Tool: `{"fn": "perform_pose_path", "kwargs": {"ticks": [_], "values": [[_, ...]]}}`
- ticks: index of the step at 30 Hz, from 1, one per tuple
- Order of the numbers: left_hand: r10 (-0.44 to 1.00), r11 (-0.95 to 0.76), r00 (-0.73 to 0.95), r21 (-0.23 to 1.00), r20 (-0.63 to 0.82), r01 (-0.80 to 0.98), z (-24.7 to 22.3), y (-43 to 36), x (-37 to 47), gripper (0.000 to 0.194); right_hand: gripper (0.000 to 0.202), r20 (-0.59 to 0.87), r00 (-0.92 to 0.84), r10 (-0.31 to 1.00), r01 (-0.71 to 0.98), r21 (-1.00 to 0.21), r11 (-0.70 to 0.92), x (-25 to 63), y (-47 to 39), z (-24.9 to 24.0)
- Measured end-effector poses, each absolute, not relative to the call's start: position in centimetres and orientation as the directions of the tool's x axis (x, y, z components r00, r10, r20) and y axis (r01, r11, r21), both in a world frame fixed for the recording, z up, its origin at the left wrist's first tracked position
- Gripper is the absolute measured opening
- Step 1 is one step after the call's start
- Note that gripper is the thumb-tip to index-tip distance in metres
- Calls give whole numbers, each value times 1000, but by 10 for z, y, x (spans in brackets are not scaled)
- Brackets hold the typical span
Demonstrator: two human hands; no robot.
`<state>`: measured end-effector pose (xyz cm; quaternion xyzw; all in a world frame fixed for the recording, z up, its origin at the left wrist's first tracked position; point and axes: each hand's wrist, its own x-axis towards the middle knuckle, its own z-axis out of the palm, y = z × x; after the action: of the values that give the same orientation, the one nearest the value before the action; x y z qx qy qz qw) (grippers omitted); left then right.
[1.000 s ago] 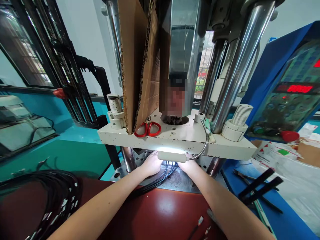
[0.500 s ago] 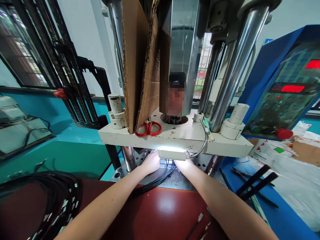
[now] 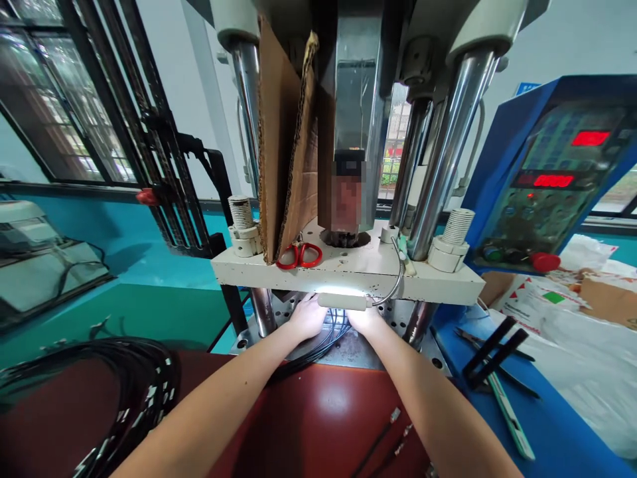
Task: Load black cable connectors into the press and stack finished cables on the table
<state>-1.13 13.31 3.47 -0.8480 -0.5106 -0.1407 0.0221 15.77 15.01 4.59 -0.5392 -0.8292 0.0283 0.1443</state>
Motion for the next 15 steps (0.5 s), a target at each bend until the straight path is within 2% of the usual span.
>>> {"fn": "perform_pose_path", "kwargs": {"ticks": [4,6,10,15], "values": [[876,-461,428,121,223,879,38,133,-9,49,48,146,-400,905,891,-172,421,178,140,42],[882,-450,418,127,219,884,39,129,-8,54,52,136,-410,902,889,-160,428,183,136,41],[870,-473,437,136,231,870,48,102,-9,59,43,168,-390,905,898,-148,414,180,141,43],[750,-648,606,111,264,754,63,22,-41,64,26,272,-329,904,906,-180,384,172,158,46]]}}
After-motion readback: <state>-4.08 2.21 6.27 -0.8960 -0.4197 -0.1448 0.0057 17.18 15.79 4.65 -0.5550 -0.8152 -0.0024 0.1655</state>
